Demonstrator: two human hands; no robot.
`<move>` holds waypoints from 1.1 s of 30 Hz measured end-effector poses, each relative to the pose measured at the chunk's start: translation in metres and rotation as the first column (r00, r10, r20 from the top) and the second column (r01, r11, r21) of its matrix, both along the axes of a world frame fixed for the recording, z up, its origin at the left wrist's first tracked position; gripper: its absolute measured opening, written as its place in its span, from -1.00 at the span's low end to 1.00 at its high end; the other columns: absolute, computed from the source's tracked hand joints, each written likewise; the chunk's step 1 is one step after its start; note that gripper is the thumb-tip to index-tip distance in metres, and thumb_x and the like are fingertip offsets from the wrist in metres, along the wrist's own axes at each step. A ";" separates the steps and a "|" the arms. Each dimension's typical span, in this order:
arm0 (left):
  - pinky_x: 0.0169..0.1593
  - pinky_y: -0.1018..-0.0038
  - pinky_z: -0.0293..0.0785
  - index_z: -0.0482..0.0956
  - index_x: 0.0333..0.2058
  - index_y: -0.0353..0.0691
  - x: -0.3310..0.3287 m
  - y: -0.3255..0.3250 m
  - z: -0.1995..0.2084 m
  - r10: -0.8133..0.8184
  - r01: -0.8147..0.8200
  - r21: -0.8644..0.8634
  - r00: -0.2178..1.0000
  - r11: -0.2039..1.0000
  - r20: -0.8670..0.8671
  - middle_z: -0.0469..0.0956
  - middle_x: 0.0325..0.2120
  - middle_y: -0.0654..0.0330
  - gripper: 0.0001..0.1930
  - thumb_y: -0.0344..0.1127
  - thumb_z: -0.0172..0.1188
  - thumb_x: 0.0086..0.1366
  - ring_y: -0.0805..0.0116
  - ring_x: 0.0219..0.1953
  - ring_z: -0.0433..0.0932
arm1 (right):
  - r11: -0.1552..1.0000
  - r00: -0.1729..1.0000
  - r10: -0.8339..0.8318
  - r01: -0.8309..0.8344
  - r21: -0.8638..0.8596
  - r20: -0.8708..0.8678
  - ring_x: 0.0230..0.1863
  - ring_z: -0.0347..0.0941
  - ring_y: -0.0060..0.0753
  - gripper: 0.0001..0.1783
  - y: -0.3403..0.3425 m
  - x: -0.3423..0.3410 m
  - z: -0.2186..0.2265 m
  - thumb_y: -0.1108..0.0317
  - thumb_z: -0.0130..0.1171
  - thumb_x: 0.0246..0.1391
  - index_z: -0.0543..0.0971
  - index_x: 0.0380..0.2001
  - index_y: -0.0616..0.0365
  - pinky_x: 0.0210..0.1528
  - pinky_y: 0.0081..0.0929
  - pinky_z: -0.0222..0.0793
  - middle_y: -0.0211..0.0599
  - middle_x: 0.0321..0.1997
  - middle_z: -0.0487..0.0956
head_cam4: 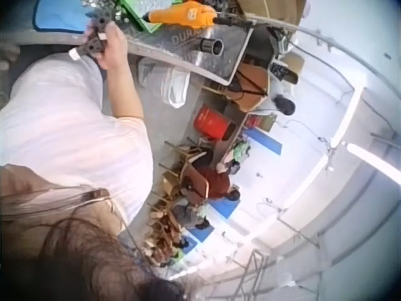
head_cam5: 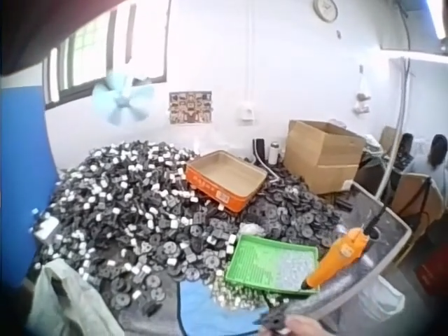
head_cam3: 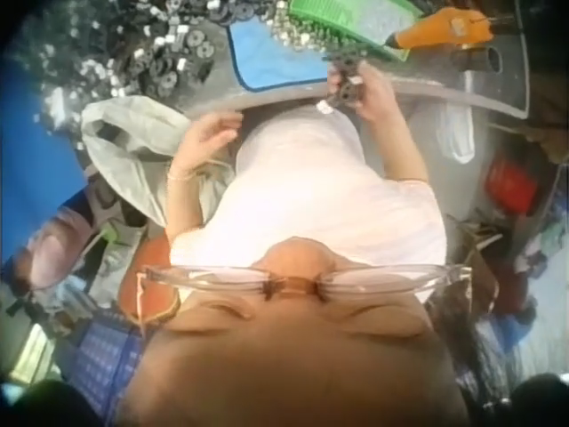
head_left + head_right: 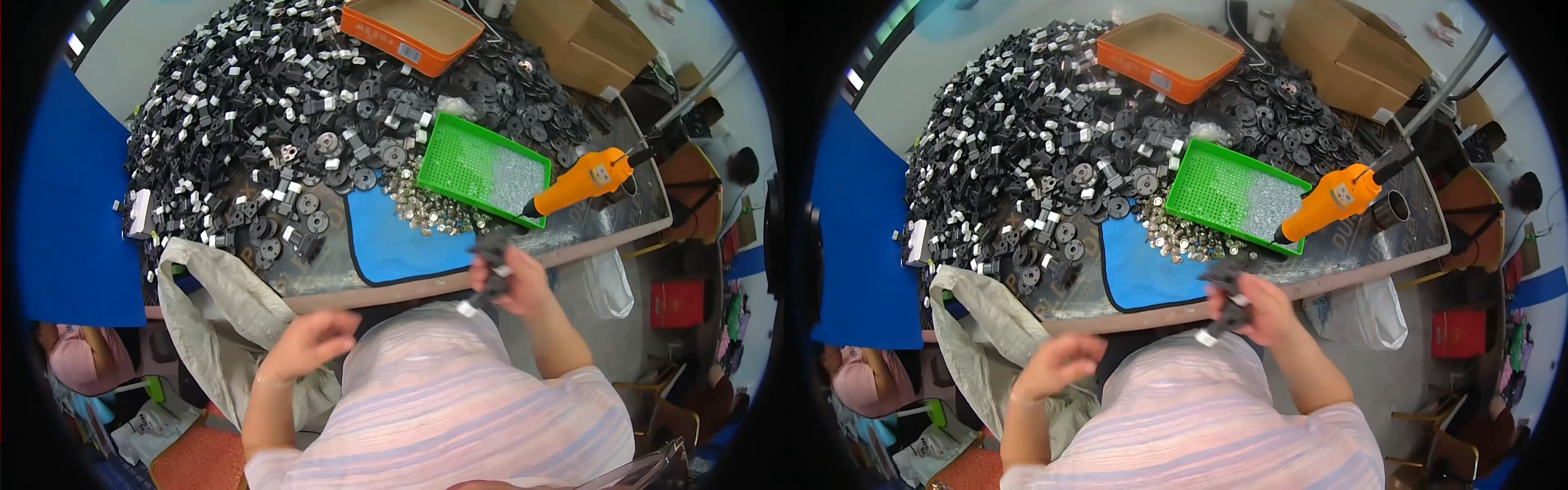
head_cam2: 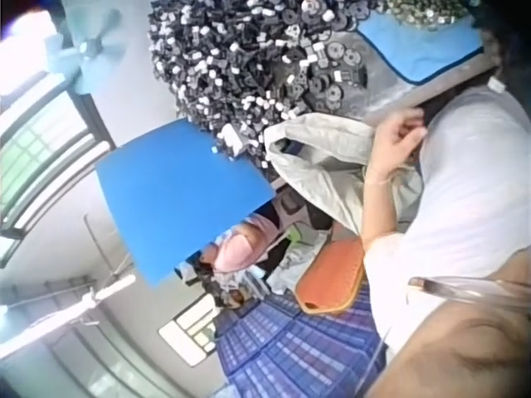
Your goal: Assembling small plastic and metal components using an electric screwdriver and an assembly jig on a factory workbench.
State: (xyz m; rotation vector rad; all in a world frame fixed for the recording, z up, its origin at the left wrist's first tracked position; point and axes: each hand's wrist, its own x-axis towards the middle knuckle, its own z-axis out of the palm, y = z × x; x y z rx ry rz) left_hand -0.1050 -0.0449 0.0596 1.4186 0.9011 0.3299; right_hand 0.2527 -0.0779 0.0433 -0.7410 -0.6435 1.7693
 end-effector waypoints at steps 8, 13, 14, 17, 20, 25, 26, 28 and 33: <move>-0.02 0.42 0.45 0.33 0.05 -0.36 0.109 0.049 0.006 0.291 -0.241 -0.163 0.780 0.957 0.553 0.48 -0.15 0.07 -0.60 -0.49 0.13 0.23 0.36 -0.17 0.49 | 0.935 0.927 0.333 -0.348 -0.067 -0.173 -0.36 0.47 -0.55 -0.41 0.045 -0.057 -0.001 -0.08 -0.19 0.26 0.39 -0.01 0.28 -0.74 -0.78 0.08 -0.20 -0.24 0.51; -0.30 0.59 0.45 0.42 -0.05 -0.36 0.101 0.061 -0.012 0.448 -0.439 -0.141 0.748 0.887 0.490 0.55 -0.36 0.21 -0.69 -0.44 0.16 0.24 0.53 -0.40 0.48 | 0.955 0.954 0.287 -0.278 -0.106 0.085 -0.28 0.45 -0.57 -0.54 0.060 -0.064 -0.012 0.05 -0.08 0.23 0.36 0.02 0.18 -0.64 -0.77 0.11 -0.22 -0.19 0.50; -0.32 0.62 0.44 0.44 -0.07 -0.34 0.093 0.065 -0.022 0.477 -0.481 -0.100 0.780 0.871 0.405 0.55 -0.35 0.25 -0.70 -0.39 0.17 0.24 0.56 -0.40 0.49 | 0.907 0.879 0.421 -0.402 -0.128 0.222 -0.22 0.44 -0.59 -0.57 0.073 -0.052 -0.012 0.30 0.07 0.08 0.32 0.03 0.12 -0.60 -0.76 0.17 -0.29 -0.19 0.46; -0.33 0.66 0.41 0.46 -0.10 -0.33 0.082 0.070 -0.035 0.503 -0.472 -0.177 0.783 0.864 0.367 0.56 -0.35 0.27 -0.72 -0.35 0.17 0.25 0.59 -0.39 0.48 | 0.957 0.838 0.273 -0.289 -0.039 0.472 -0.18 0.41 -0.60 -0.43 0.086 -0.052 -0.020 0.64 0.10 -0.19 0.28 -0.03 0.08 -0.52 -0.73 0.25 -0.40 -0.21 0.41; -0.38 0.66 0.41 0.48 -0.12 -0.27 0.074 0.071 -0.047 0.432 -0.389 -0.201 0.862 0.899 0.266 0.53 -0.39 0.31 -0.75 -0.33 0.15 0.25 0.60 -0.43 0.46 | 0.903 0.647 0.324 -0.428 -0.022 0.690 -0.18 0.43 -0.56 -0.46 0.100 -0.056 -0.011 0.62 0.13 -0.15 0.28 -0.04 0.10 -0.50 -0.71 0.28 -0.39 -0.19 0.43; -0.38 0.54 0.44 0.49 -0.16 -0.35 0.085 0.065 -0.060 0.373 -0.378 0.123 0.926 0.918 0.066 0.47 -0.36 0.13 -0.71 -0.35 0.21 0.16 0.43 -0.45 0.51 | 0.793 0.284 -0.045 -0.573 0.207 0.958 -0.18 0.47 -0.47 -0.79 0.114 -0.063 -0.006 0.46 0.27 -0.12 0.58 -0.32 0.08 -0.20 -0.51 0.41 -0.39 -0.26 0.57; -0.35 0.49 0.44 0.49 -0.16 -0.36 0.085 0.063 -0.060 0.385 -0.362 0.338 0.923 0.869 -0.001 0.45 -0.33 0.08 -0.71 -0.38 0.21 0.14 0.35 -0.44 0.51 | 0.793 0.281 -0.043 -0.574 0.204 0.959 -0.18 0.47 -0.47 -0.79 0.115 -0.063 -0.006 0.46 0.27 -0.12 0.58 -0.32 0.08 -0.20 -0.51 0.41 -0.39 -0.26 0.57; -0.31 0.44 0.45 0.49 -0.16 -0.37 0.084 0.062 -0.060 0.409 -0.314 0.531 0.910 0.787 -0.068 0.43 -0.29 0.03 -0.71 -0.42 0.20 0.12 0.26 -0.43 0.51 | 0.607 0.152 -0.460 -0.665 0.435 0.875 -0.17 0.48 -0.35 -0.80 0.115 -0.061 -0.008 0.41 0.31 -0.18 0.60 -0.37 0.06 -0.18 -0.46 0.43 -0.38 -0.23 0.59; -0.30 0.40 0.42 0.47 -0.12 -0.36 0.079 0.061 -0.062 0.466 -0.404 0.558 0.884 0.725 0.034 0.41 -0.25 0.02 -0.68 -0.47 0.17 0.10 0.18 -0.43 0.47 | 0.708 0.000 -0.536 -0.545 0.449 0.844 -0.22 0.49 -0.23 -0.87 0.128 -0.054 -0.004 0.37 0.22 -0.08 0.61 -0.37 0.03 -0.21 -0.35 0.44 -0.37 -0.28 0.59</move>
